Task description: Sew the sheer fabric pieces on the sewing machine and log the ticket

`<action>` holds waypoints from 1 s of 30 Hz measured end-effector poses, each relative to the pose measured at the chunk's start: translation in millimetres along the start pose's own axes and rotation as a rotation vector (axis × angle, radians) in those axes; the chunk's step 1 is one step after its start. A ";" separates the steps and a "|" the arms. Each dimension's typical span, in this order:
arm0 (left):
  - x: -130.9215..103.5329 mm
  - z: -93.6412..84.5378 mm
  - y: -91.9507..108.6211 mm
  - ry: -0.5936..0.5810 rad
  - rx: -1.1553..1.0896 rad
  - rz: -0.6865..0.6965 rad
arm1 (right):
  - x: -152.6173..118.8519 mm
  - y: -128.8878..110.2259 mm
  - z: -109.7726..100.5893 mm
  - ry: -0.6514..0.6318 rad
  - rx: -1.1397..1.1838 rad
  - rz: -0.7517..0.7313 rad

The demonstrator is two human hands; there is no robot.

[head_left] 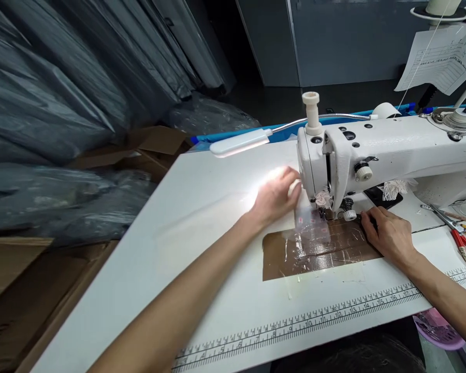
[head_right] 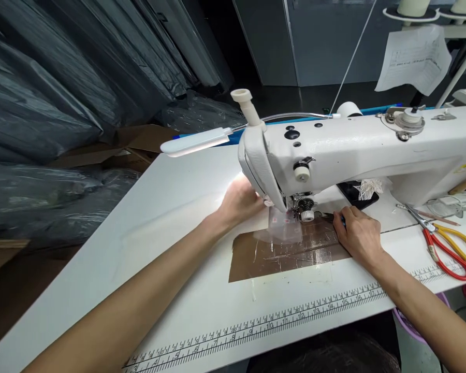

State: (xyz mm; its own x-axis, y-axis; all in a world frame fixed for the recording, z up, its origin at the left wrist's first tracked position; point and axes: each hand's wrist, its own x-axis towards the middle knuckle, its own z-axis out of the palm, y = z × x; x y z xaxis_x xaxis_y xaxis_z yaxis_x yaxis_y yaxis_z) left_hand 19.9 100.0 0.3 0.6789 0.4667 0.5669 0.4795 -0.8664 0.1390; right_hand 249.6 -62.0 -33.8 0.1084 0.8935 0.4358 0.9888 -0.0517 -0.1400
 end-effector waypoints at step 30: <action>-55.7 -5.8 53.8 -0.148 -0.298 0.066 | 28.2 -26.6 0.1 -0.325 0.567 -0.162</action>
State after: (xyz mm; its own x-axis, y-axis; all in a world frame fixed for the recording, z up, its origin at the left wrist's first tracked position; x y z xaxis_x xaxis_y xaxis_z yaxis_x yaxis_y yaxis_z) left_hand 4.8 26.4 -19.0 0.7868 0.4099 0.4615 0.2633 -0.8991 0.3498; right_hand 226.3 -35.4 -17.9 -0.1614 0.9636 0.2133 0.7733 0.2577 -0.5793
